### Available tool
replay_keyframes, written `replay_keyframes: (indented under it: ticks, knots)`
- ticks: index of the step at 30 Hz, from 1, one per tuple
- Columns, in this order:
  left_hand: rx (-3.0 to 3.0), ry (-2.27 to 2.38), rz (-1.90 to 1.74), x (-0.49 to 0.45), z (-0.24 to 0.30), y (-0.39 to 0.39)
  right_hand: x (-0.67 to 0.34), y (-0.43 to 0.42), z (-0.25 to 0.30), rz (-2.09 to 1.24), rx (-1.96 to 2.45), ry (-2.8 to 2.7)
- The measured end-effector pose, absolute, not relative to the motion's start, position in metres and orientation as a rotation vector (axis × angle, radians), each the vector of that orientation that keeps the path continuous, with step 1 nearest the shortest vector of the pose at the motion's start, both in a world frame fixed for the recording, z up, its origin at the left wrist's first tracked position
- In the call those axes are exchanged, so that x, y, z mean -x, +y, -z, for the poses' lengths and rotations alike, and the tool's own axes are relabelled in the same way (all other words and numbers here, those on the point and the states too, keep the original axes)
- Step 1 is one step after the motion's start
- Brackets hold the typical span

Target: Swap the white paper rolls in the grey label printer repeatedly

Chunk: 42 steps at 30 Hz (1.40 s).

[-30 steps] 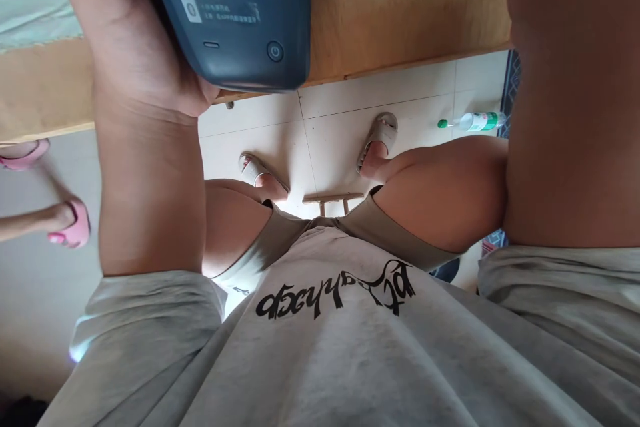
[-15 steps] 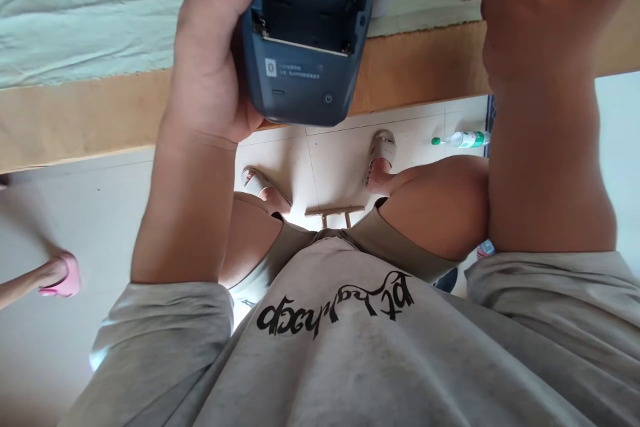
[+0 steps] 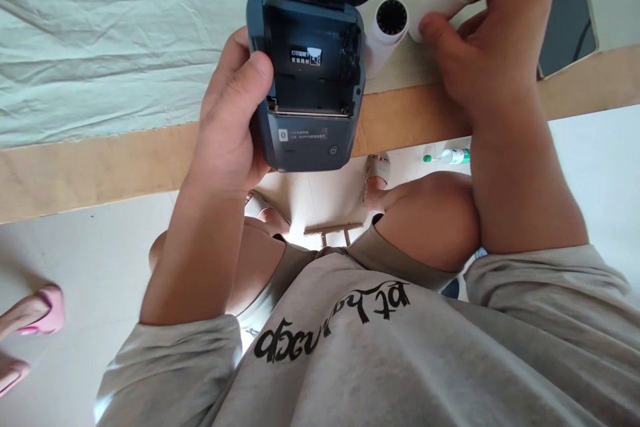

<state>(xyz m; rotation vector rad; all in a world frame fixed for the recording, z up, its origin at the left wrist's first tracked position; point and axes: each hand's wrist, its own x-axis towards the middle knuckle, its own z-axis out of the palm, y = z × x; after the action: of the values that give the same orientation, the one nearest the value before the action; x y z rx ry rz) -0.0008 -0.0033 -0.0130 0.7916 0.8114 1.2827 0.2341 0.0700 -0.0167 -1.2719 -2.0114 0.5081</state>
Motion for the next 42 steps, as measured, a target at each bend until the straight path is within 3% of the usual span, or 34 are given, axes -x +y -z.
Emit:
replay_keyframes:
  ticks: [7,13,30,42]
  knots:
    - [-0.805,0.830,-1.267,0.004,0.017,-0.002,-0.229,0.057,0.003,-0.087,1.327,-2.091]
    - [-0.801,0.802,-1.312,0.001,0.017,-0.003,-0.196,0.036,-0.002,-0.349,1.249,-2.224]
    - [-0.769,0.885,-1.380,-0.009,0.016,-0.003,-0.189,0.044,0.013,-0.086,1.178,-2.241]
    - [-0.847,0.875,-1.312,-0.007,0.014,-0.010,-0.193,0.027,0.016,-0.385,1.057,-2.154]
